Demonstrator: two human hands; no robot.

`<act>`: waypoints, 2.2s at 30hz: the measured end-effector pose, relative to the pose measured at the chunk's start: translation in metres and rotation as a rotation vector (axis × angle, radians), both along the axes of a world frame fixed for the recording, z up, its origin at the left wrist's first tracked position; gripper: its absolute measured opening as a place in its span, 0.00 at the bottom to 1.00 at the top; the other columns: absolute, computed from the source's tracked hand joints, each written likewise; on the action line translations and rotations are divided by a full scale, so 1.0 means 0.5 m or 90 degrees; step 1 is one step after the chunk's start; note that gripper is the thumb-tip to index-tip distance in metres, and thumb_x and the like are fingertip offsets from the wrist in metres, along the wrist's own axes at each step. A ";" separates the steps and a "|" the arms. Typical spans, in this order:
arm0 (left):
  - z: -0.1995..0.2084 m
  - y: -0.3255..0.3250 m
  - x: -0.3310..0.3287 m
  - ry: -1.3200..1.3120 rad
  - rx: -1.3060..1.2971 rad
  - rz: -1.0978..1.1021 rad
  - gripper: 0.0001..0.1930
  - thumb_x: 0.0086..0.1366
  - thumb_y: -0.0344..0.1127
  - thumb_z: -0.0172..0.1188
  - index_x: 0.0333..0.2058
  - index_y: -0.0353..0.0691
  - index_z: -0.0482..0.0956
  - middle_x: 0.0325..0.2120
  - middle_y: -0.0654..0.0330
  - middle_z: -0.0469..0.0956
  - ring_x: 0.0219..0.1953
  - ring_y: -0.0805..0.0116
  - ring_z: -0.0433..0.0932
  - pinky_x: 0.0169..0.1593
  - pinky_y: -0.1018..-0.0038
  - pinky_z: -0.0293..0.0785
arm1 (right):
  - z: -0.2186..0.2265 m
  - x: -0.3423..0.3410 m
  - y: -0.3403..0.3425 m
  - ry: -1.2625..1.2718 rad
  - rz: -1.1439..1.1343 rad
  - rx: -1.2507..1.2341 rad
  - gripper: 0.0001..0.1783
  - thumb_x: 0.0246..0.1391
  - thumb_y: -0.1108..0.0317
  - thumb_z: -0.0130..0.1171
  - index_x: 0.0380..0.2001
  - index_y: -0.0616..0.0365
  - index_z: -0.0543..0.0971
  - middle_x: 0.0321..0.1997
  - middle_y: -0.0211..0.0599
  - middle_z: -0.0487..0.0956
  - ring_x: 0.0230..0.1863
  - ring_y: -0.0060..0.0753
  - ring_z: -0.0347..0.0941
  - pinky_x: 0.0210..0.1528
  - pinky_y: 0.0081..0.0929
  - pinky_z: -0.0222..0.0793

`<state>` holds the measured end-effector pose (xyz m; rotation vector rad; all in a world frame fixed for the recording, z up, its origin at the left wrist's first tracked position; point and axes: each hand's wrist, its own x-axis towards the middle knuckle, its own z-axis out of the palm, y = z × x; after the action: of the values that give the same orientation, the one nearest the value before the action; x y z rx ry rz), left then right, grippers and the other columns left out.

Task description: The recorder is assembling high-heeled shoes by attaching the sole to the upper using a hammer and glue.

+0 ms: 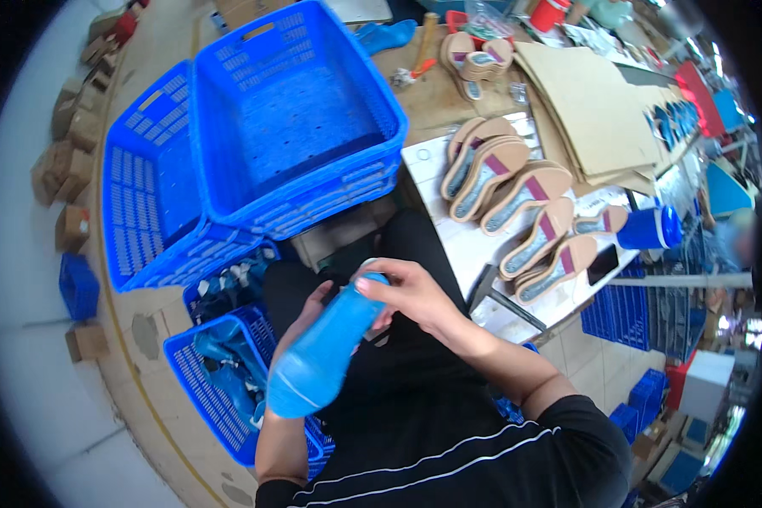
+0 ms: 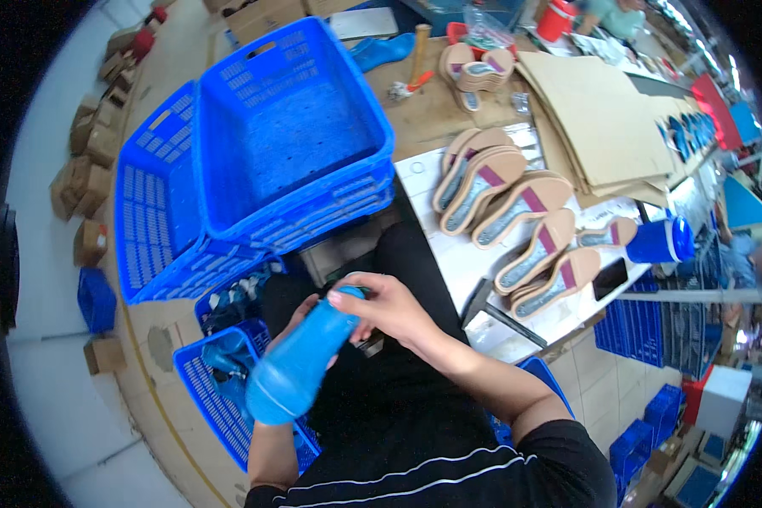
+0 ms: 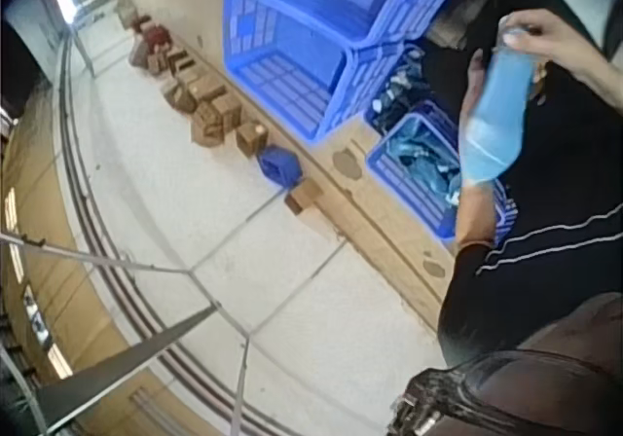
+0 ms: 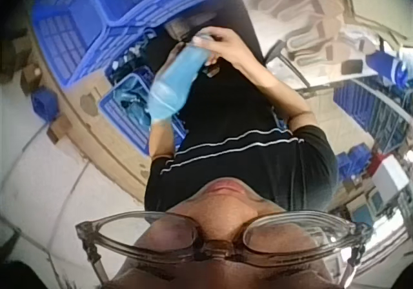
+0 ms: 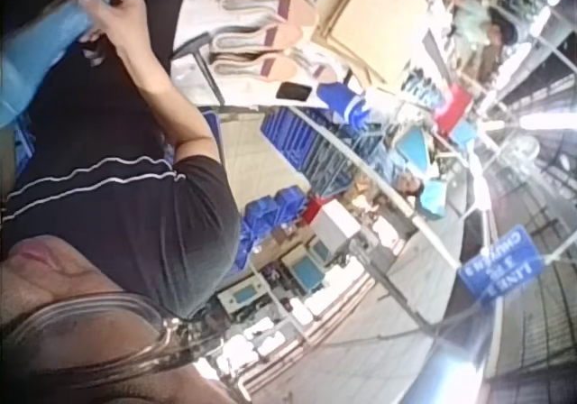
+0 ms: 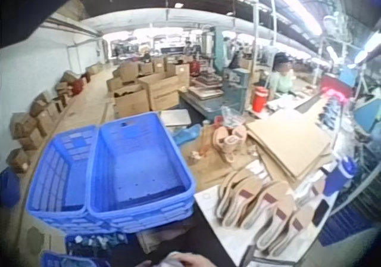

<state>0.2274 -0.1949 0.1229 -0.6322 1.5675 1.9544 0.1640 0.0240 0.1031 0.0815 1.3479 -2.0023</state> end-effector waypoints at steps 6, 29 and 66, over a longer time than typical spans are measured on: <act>-0.154 -0.179 0.091 -0.020 0.558 0.461 0.42 0.79 0.69 0.41 0.76 0.42 0.63 0.63 0.39 0.77 0.51 0.36 0.85 0.37 0.48 0.86 | -0.009 -0.023 0.003 0.037 0.085 0.051 0.28 0.70 0.51 0.67 0.63 0.57 0.78 0.28 0.38 0.85 0.25 0.28 0.86 0.24 0.21 0.79; -0.059 -0.163 0.102 0.269 0.211 0.491 0.32 0.84 0.61 0.40 0.53 0.37 0.82 0.45 0.55 0.86 0.49 0.62 0.85 0.57 0.65 0.79 | 0.099 -0.057 0.313 0.664 -0.515 0.313 0.42 0.50 0.53 0.82 0.61 0.63 0.74 0.61 0.55 0.82 0.64 0.49 0.79 0.67 0.48 0.77; 0.217 -0.178 0.032 0.572 -0.791 -0.499 0.38 0.52 0.50 0.82 0.65 0.63 0.82 0.65 0.46 0.72 0.58 0.43 0.80 0.53 0.55 0.84 | 0.007 -0.045 0.012 0.579 0.136 0.205 0.37 0.52 0.63 0.81 0.64 0.60 0.78 0.64 0.46 0.84 0.65 0.47 0.82 0.69 0.38 0.74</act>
<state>0.2435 -0.2837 0.2315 0.5564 2.9116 0.4603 0.1415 0.0301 0.1064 -0.8831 2.1065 -1.6544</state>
